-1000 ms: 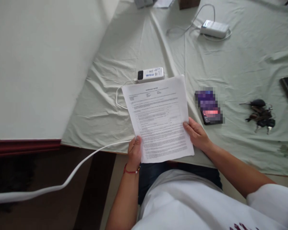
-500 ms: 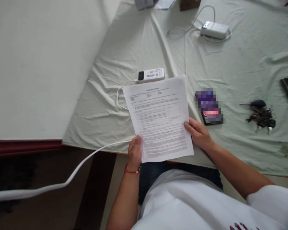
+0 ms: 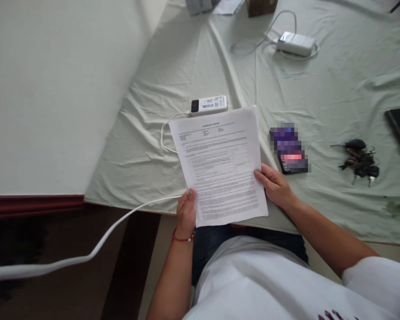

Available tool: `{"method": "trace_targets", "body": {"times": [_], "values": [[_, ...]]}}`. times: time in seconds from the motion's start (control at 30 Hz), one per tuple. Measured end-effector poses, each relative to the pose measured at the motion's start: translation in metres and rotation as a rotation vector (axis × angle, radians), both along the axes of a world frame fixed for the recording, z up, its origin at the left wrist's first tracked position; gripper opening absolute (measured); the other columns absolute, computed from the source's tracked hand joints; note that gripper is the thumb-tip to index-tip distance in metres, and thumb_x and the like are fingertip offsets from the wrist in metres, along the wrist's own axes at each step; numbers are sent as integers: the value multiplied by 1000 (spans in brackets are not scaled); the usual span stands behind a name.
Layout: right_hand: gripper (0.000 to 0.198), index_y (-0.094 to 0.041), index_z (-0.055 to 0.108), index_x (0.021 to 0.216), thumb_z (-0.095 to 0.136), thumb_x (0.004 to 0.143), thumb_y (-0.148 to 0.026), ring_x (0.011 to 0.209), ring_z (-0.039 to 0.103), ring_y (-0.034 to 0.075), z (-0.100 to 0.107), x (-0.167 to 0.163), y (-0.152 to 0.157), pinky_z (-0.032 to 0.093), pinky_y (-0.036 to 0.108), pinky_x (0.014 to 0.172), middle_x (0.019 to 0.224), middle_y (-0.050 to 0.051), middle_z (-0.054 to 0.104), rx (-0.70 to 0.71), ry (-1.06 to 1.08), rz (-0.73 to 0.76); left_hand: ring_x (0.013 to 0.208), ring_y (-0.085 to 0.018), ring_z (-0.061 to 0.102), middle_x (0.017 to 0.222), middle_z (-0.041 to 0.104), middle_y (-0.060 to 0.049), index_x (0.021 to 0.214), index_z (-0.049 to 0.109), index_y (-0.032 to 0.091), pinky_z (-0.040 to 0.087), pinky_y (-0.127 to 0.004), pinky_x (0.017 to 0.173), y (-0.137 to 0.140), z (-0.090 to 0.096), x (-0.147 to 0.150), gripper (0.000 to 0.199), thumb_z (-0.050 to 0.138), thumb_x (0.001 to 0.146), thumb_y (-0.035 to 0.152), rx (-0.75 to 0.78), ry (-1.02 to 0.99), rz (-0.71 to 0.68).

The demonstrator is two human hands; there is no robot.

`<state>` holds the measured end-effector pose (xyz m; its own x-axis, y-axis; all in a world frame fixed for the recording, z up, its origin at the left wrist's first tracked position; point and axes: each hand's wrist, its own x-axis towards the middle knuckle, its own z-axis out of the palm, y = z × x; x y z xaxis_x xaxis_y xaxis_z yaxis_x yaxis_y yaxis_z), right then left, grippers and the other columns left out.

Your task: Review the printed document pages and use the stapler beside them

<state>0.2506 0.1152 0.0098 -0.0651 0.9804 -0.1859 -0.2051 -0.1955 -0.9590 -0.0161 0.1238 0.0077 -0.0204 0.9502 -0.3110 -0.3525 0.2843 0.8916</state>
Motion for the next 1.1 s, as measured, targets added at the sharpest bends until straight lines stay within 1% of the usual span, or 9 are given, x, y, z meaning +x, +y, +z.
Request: {"method": "trace_targets", "body": {"times": [0.2,0.47,0.6,0.77,0.97,1.1], "values": [[34,-27,69,120,60,96,-50,90,69,23,-3,1,0,57,35,81,106,3,75,10,-38,-7,114,-30,69,118,75,-12,112,78,17,55,-43,103,-1,-4,-2,41,74,86,49,10,-14,11],[31,-28,69,118,60,96,-48,88,70,22,-3,1,0,58,34,80,105,2,75,12,0,2,113,-29,70,118,76,-11,113,78,17,57,-42,101,-1,1,0,43,74,85,50,8,-2,8],[31,-27,69,118,61,96,-48,89,70,22,-3,0,0,58,35,80,106,3,75,10,21,-2,113,-30,70,116,76,-12,111,78,17,57,-43,100,-1,1,0,42,74,85,50,-2,-7,5],[33,-27,69,120,60,96,-48,89,70,23,-4,1,0,58,35,79,106,3,75,14,30,7,111,-30,71,117,76,-12,114,77,17,57,-43,99,-1,0,-1,45,74,85,51,3,16,2],[35,-26,69,119,60,96,-50,89,70,23,-4,1,0,58,35,80,105,3,75,9,-16,2,112,-30,70,115,76,-11,113,77,17,58,-43,97,-1,-4,-4,44,73,85,52,16,49,5],[35,-26,69,119,60,95,-51,91,70,23,-5,2,0,58,35,80,106,3,75,9,-38,-2,109,-29,71,116,76,-11,113,78,18,58,-42,97,-1,-2,-3,44,74,85,51,17,45,8]]}}
